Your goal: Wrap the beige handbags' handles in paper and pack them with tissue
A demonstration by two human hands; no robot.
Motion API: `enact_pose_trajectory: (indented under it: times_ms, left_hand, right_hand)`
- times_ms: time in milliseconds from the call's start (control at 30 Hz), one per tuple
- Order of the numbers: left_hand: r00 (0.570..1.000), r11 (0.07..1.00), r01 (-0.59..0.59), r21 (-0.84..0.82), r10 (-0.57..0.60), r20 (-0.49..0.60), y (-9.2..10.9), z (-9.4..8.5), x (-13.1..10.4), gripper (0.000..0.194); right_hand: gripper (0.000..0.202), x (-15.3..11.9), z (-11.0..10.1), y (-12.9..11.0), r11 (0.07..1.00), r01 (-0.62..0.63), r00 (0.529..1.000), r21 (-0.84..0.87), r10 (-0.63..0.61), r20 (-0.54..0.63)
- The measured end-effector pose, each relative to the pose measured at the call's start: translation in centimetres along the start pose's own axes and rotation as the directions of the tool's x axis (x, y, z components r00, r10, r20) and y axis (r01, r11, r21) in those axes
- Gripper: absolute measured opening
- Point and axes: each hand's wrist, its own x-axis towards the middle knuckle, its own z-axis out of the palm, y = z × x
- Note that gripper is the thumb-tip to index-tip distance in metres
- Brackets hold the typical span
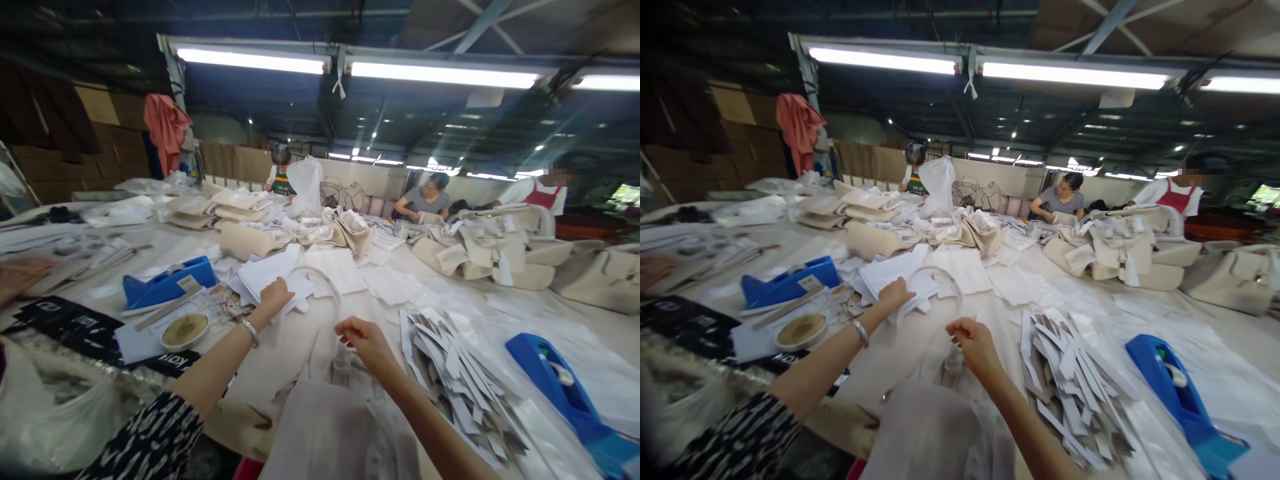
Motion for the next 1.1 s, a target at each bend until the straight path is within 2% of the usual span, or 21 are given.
enact_pose_trajectory:
  times_ms: [100, 200, 300, 367, 433, 500, 567, 667, 767, 833, 900, 1000, 1067, 1100]
  left_hand:
    - [0.998, 0.998, -0.058, 0.037, 0.059, -0.020, 0.6, -0.8, 0.7, 0.024]
    - [0.969, 0.976, -0.210, 0.060, 0.216, -0.120, 1.2, -3.1, 0.0, 0.010]
    - [0.883, 0.916, -0.392, 0.080, 0.400, -0.246, 1.9, -6.8, -2.0, 0.015]
    - [0.816, 0.870, -0.485, 0.092, 0.487, -0.311, 2.4, -9.5, -4.1, 0.015]
    - [0.714, 0.806, -0.587, 0.076, 0.560, -0.419, 2.7, -11.7, -6.6, 0.016]
    - [0.561, 0.706, -0.704, 0.069, 0.614, -0.555, 2.7, -13.4, -9.4, 0.018]
    - [0.412, 0.606, -0.788, 0.106, 0.648, -0.640, 2.3, -14.3, -12.2, 0.019]
    - [0.273, 0.522, -0.832, 0.190, 0.682, -0.679, 1.6, -14.9, -15.5, 0.015]
    - [0.177, 0.476, -0.850, 0.225, 0.660, -0.730, 1.0, -15.5, -17.6, 0.013]
    - [0.157, 0.467, -0.860, 0.206, 0.626, -0.764, 0.6, -16.2, -18.3, 0.014]
    - [0.173, 0.439, -0.892, 0.111, 0.559, -0.811, 0.3, -17.2, -18.5, 0.016]
    - [0.252, 0.292, -0.947, -0.136, 0.408, -0.878, -0.2, -19.5, -18.5, 0.021]
    - [0.328, 0.164, -0.943, -0.289, 0.326, -0.887, -0.7, -21.4, -18.6, 0.025]
    - [0.368, 0.118, -0.930, -0.348, 0.297, -0.881, -1.0, -22.4, -18.7, 0.026]
  right_hand:
    - [0.022, 1.9, -0.1, -0.3, 0.999, 0.011, 1.000, 0.030, -0.011, 0.008]
    - [0.022, 3.9, -0.7, -2.1, 0.998, 0.066, 0.995, 0.013, -0.065, -0.070]
    - [0.037, 6.0, -1.2, -5.8, 0.984, 0.176, 0.968, -0.017, -0.177, -0.179]
    - [0.032, 7.0, -1.0, -9.0, 0.978, 0.207, 0.959, 0.014, -0.200, -0.198]
    - [0.029, 7.4, -0.6, -12.2, 0.977, 0.095, 0.991, 0.191, -0.075, -0.109]
    - [0.042, 7.1, 0.2, -14.9, 0.916, -0.038, 0.999, 0.399, 0.029, 0.030]
    - [0.055, 6.4, 1.0, -16.8, 0.840, -0.088, 0.994, 0.535, 0.042, 0.096]
    - [0.066, 4.7, 2.1, -18.7, 0.752, -0.083, 0.993, 0.654, 0.009, 0.116]
    - [0.048, 3.1, 2.4, -20.4, 0.686, -0.076, 0.987, 0.724, -0.050, 0.150]
    - [0.027, 2.3, 2.0, -21.2, 0.695, -0.061, 0.981, 0.716, -0.091, 0.172]
    - [0.012, 2.3, 1.3, -21.3, 0.758, 0.002, 0.972, 0.652, -0.155, 0.177]
    - [0.010, 3.6, 0.2, -19.5, 0.900, 0.170, 0.976, 0.402, -0.210, 0.057]
    - [0.011, 5.1, -0.2, -17.3, 0.948, 0.201, 0.979, 0.248, -0.203, -0.017]
    - [0.014, 5.8, -0.3, -16.2, 0.958, 0.196, 0.980, 0.212, -0.198, -0.011]
